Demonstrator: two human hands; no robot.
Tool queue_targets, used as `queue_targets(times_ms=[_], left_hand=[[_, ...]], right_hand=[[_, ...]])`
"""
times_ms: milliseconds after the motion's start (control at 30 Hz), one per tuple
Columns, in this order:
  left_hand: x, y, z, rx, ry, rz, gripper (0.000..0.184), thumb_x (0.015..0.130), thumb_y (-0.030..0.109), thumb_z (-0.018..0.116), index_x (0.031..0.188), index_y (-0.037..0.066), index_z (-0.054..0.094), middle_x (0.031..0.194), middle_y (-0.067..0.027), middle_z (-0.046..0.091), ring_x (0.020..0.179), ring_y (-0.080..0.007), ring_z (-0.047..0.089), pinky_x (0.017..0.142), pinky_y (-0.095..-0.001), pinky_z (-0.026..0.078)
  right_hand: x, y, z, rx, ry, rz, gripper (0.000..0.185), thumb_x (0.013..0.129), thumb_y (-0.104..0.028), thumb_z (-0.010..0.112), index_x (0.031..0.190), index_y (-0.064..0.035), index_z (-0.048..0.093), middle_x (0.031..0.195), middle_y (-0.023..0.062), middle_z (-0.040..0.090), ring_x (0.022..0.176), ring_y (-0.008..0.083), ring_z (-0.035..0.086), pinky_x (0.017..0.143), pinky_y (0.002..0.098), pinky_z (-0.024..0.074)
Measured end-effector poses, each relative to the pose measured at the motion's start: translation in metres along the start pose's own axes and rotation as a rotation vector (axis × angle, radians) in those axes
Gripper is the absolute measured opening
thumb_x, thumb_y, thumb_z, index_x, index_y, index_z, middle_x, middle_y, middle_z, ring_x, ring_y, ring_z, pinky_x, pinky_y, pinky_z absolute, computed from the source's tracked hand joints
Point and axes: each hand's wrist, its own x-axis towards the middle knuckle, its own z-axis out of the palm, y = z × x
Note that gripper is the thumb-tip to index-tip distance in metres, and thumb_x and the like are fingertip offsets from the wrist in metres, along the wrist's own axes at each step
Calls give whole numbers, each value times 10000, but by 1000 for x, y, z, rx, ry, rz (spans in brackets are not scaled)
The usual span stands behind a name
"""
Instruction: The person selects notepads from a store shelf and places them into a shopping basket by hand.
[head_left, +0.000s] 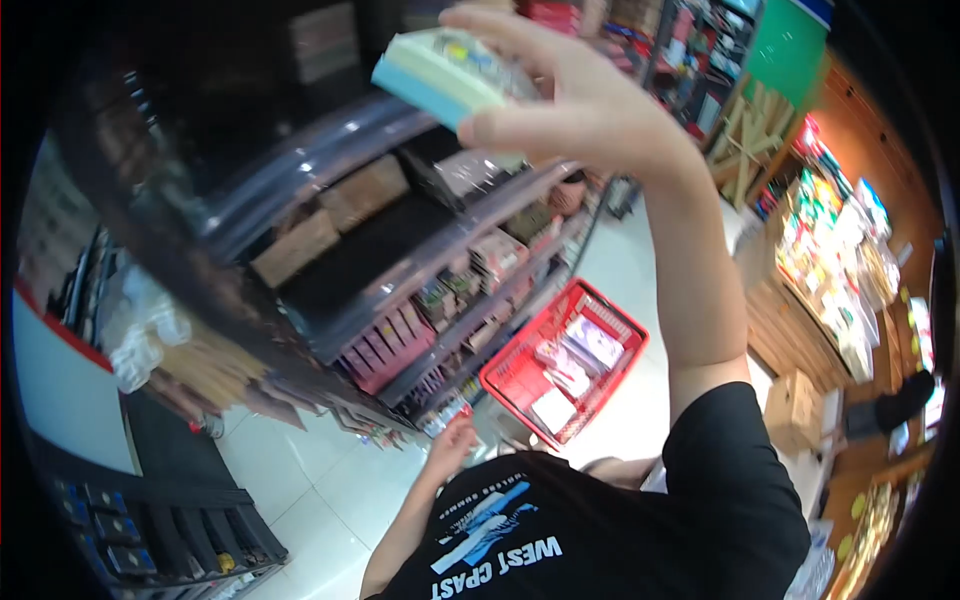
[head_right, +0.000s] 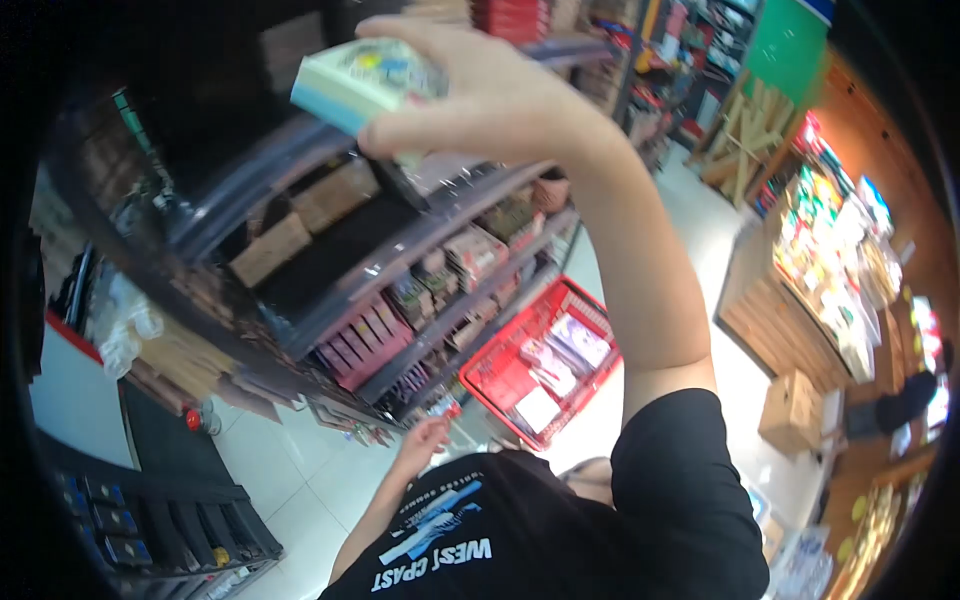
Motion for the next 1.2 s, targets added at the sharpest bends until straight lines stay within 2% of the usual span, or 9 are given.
queue_targets(times_ms=[133,233,433,533,600,733,833,967,1200], left_hand=[[-1,11,0,28,-28,-101,362,983,267,538,1272,51,510,1139,-79,620,898,-140,630,728,-262,521],[2,10,1,33,-64,-125,380,978,268,554,1270,29,511,1117,-80,631,891,-139,624,714,-259,506],[7,17,13,116,-119,-255,368,983,266,543,1259,24,518,1096,-78,642,889,-130,629,720,-252,498],[11,16,19,140,-138,-297,364,982,262,542,1255,23,520,1081,-70,642,889,-127,628,723,-254,498],[13,16,22,154,-129,-333,359,981,253,543,1255,22,519,1065,-64,640,892,-129,628,728,-260,500],[15,15,25,158,-91,-406,340,980,228,543,1249,22,516,1113,-79,635,907,-137,635,739,-265,508],[15,19,28,238,-93,-414,332,984,226,536,1249,27,516,1107,-75,634,906,-139,633,741,-270,507],[14,21,32,274,-27,-485,355,969,257,557,1244,33,539,1053,-61,635,904,-129,621,743,-269,496],[20,29,43,289,-17,-511,344,971,224,554,1243,14,534,1047,-59,635,917,-131,617,748,-257,486]], right_hand=[[-101,51,35,43,6,199,808,694,-252,738,1405,-36,419,1178,99,586,1029,164,570,934,280,435],[-172,103,70,141,-14,451,827,676,-277,727,1398,-23,414,1260,197,545,1157,246,526,1008,315,385],[-331,209,149,138,-91,795,834,670,-335,722,1390,-37,425,1258,239,530,1180,347,517,1003,375,410],[-398,242,187,-38,-268,1046,895,629,-432,722,1431,-197,402,1305,291,480,1172,460,507,981,488,432],[-429,255,215,-264,-344,1051,937,608,-470,738,1443,-238,381,1317,286,468,1146,496,511,967,543,425],[-456,269,251,-250,-470,1137,962,598,-486,754,1448,-258,366,1363,274,423,1150,514,489,969,566,408],[-466,276,272,-252,-594,1173,972,631,-470,762,1470,-280,310,1445,255,316,1234,458,418,1013,520,365],[-471,280,289,-267,-664,1185,1049,646,-406,792,1500,-301,193,1453,245,308,1271,448,379,1044,525,324],[-489,300,325,-423,-756,1160,1102,618,-425,827,1502,-328,175,1464,231,288,1299,425,345,1043,555,304]])
